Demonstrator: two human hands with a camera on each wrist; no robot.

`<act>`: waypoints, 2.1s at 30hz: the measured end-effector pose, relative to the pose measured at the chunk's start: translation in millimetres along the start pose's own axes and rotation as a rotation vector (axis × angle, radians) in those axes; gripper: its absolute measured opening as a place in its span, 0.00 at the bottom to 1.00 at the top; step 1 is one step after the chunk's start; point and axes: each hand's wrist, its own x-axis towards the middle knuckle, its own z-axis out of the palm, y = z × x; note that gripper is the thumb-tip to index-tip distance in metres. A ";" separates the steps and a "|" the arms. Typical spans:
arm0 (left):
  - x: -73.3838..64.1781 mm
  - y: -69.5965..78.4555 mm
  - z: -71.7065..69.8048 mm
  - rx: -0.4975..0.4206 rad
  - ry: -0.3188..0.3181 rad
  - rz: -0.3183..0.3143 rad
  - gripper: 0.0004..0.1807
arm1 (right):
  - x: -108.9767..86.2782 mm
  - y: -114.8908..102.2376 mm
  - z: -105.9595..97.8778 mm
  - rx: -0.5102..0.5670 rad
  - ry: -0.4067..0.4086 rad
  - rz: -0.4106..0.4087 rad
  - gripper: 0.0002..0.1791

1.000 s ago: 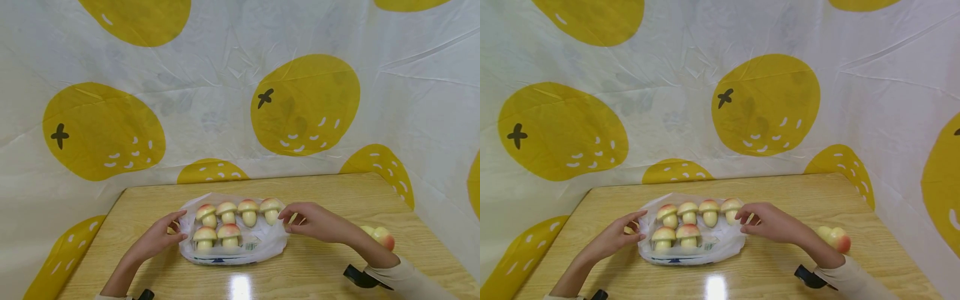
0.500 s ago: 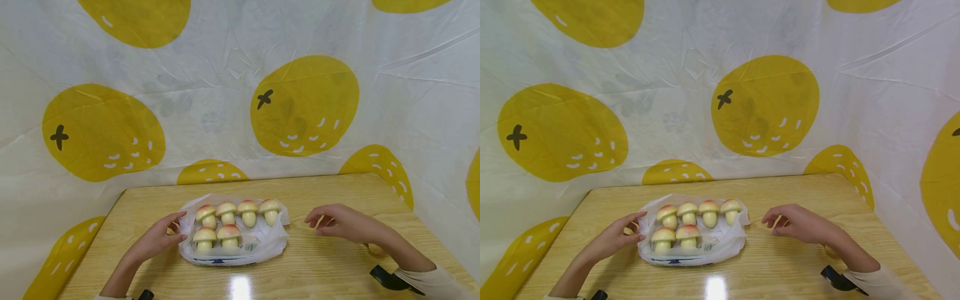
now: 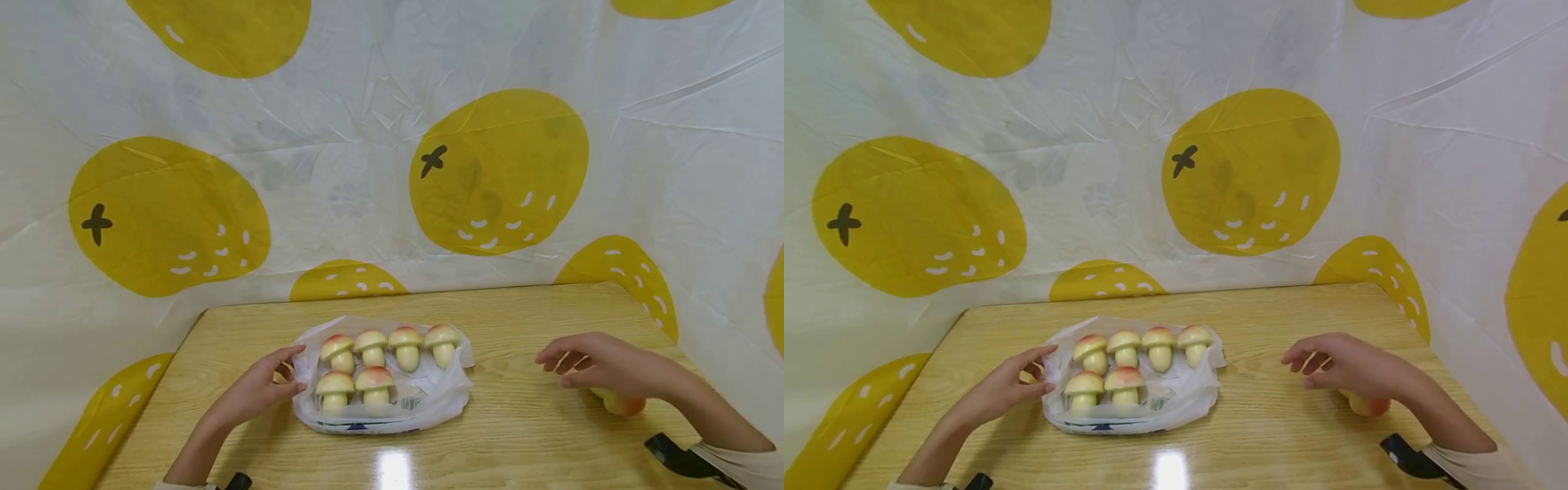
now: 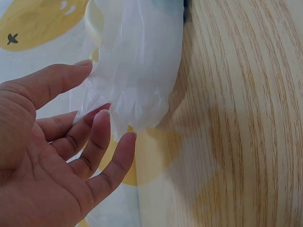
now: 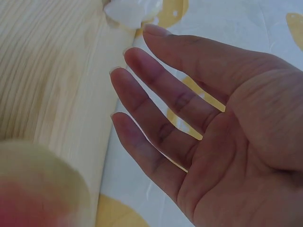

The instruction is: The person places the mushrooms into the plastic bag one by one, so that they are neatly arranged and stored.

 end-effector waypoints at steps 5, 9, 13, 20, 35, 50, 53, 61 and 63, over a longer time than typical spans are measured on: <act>-0.9 -0.2 -0.3 -0.002 -0.001 -0.003 0.40 | -11.7 6.6 -7.5 0.018 -0.012 0.027 0.20; -0.8 -0.7 -0.2 -0.005 -0.003 -0.002 0.40 | -23.6 12.1 -15.8 0.046 -0.037 0.026 0.20; -0.3 -0.4 -0.2 -0.001 -0.006 0.000 0.40 | -34.4 19.6 -23.6 0.088 -0.067 0.034 0.21; -1.3 0.4 -0.1 0.000 -0.008 0.005 0.40 | -46.6 32.0 -30.1 0.118 -0.104 0.073 0.22; 0.2 -1.4 0.5 -0.020 -0.012 0.001 0.40 | -63.0 48.2 -33.4 0.171 -0.150 0.097 0.26; -0.4 -1.6 1.3 -0.011 -0.004 0.000 0.40 | -56.5 43.8 -26.4 -0.017 -0.056 0.203 0.23; -0.4 -1.8 1.6 -0.013 -0.003 0.004 0.40 | -53.9 43.0 -24.3 -0.010 -0.041 0.162 0.22; 0.7 -2.8 1.6 -0.016 -0.007 0.001 0.40 | -47.4 43.2 -21.8 0.096 -0.040 -0.005 0.25; 0.9 -3.1 1.4 -0.018 -0.009 0.000 0.40 | -45.3 43.8 -20.3 0.093 -0.039 -0.045 0.26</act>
